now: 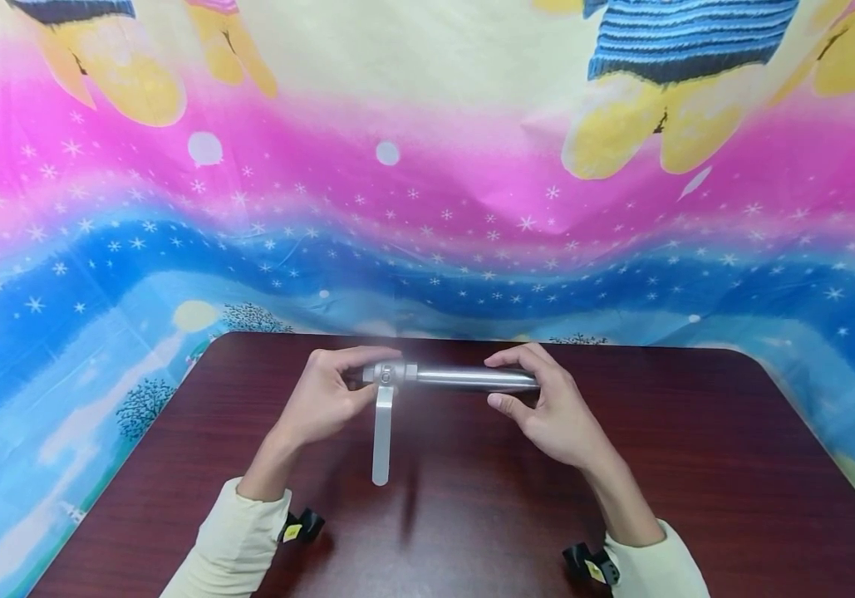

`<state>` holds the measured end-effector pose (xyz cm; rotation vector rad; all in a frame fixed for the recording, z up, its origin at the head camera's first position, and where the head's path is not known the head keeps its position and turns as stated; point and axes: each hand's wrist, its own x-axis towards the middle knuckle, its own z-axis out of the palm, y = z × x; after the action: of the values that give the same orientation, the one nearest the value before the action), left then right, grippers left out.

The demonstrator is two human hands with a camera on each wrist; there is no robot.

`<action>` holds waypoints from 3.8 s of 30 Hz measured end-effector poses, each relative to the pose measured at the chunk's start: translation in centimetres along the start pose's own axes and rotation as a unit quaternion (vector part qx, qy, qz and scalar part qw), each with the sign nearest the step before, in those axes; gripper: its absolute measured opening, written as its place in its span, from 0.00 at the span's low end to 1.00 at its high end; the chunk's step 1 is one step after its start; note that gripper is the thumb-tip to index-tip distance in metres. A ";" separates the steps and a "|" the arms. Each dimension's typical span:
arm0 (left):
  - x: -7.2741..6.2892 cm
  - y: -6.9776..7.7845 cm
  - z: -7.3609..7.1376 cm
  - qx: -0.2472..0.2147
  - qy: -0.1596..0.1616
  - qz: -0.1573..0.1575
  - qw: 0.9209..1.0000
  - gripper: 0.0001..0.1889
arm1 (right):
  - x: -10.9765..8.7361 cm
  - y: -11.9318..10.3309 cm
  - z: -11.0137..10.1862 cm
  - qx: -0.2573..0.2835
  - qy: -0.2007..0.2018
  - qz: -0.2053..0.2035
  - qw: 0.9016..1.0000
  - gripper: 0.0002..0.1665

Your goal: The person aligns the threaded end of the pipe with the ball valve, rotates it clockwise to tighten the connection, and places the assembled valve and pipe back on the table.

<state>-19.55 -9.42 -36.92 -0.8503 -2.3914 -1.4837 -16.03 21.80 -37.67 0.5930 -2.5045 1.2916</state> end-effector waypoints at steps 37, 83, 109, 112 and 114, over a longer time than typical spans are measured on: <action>0.0 0.2 -0.2 -0.003 -0.004 0.002 1.000 0.24 | 0.0 -0.1 0.0 0.019 -0.012 0.037 0.999 0.21; 0.0 0.0 0.1 -0.008 -0.006 -0.003 1.000 0.24 | -0.1 0.0 -0.1 -0.005 -0.008 0.008 1.000 0.23; 0.0 0.1 0.1 -0.005 -0.007 0.000 1.000 0.24 | 0.0 0.0 -0.1 -0.013 -0.007 0.006 1.000 0.24; 0.0 0.1 0.1 -0.005 -0.008 -0.001 1.000 0.24 | 0.0 -0.1 -0.1 -0.015 -0.008 0.013 1.000 0.23; 0.0 0.1 0.1 -0.005 -0.008 -0.002 1.000 0.24 | 0.0 -0.1 -0.1 -0.015 -0.008 0.025 1.000 0.23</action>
<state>-19.52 -9.29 -36.86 -0.8638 -2.4012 -1.4962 -15.95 21.84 -37.57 0.5406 -2.5625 1.2680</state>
